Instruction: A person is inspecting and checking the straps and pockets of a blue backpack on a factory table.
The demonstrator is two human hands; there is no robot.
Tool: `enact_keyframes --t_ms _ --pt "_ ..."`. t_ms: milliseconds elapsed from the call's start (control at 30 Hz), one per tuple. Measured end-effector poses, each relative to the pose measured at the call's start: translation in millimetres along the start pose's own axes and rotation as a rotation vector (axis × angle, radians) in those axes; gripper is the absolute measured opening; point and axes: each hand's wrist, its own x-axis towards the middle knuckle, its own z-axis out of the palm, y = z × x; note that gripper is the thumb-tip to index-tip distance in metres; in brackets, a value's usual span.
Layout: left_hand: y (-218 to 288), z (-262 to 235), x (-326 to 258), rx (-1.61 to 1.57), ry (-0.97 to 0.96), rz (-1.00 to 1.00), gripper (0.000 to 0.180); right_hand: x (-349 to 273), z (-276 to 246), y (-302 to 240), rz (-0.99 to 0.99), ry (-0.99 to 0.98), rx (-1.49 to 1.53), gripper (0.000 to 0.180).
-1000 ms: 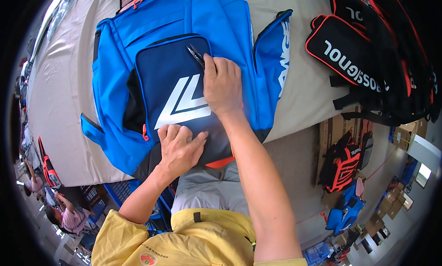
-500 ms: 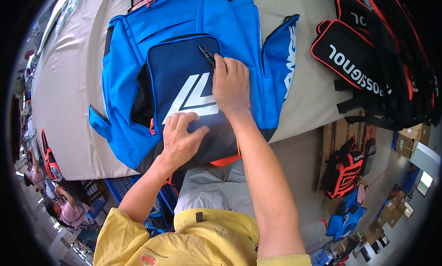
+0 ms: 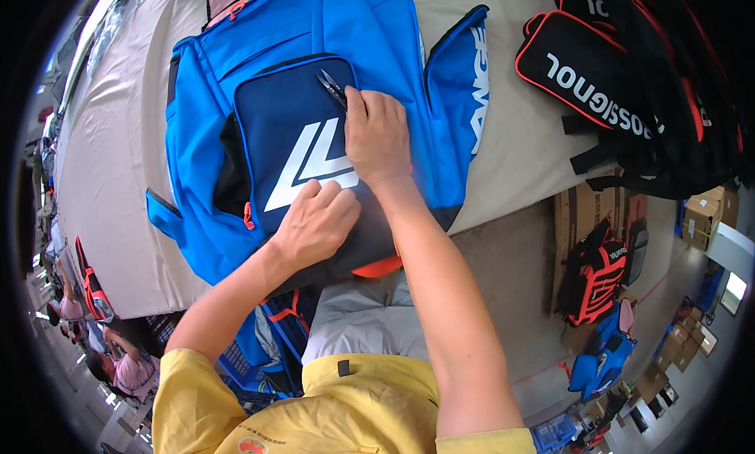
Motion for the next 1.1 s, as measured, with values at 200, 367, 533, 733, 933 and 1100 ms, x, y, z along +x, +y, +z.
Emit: enact_keyframes --t_ms 200,367,533,733,933,1100 --pt "-6 -7 6 -0.017 -0.103 0.043 0.008 -1 0 -1 0.002 0.008 0.005 0.044" --pt "23 -42 -35 -0.506 0.223 -0.284 0.015 1 0 3 0.008 0.017 0.02 0.034" --pt "2 -28 -34 -0.006 0.228 -0.496 0.045 3 -4 0 0.015 -0.002 0.031 0.035" --pt "-18 -2 -9 -0.069 0.234 -0.632 0.04 8 -6 -1 0.02 -0.026 0.02 0.037" --pt "-24 9 -33 -0.154 0.294 -0.578 0.039 -20 -95 -32 0.765 -0.049 0.883 0.038" --pt "-23 4 -32 -0.19 0.256 -0.391 0.043 -84 -180 -68 0.971 -0.2 0.989 0.034"
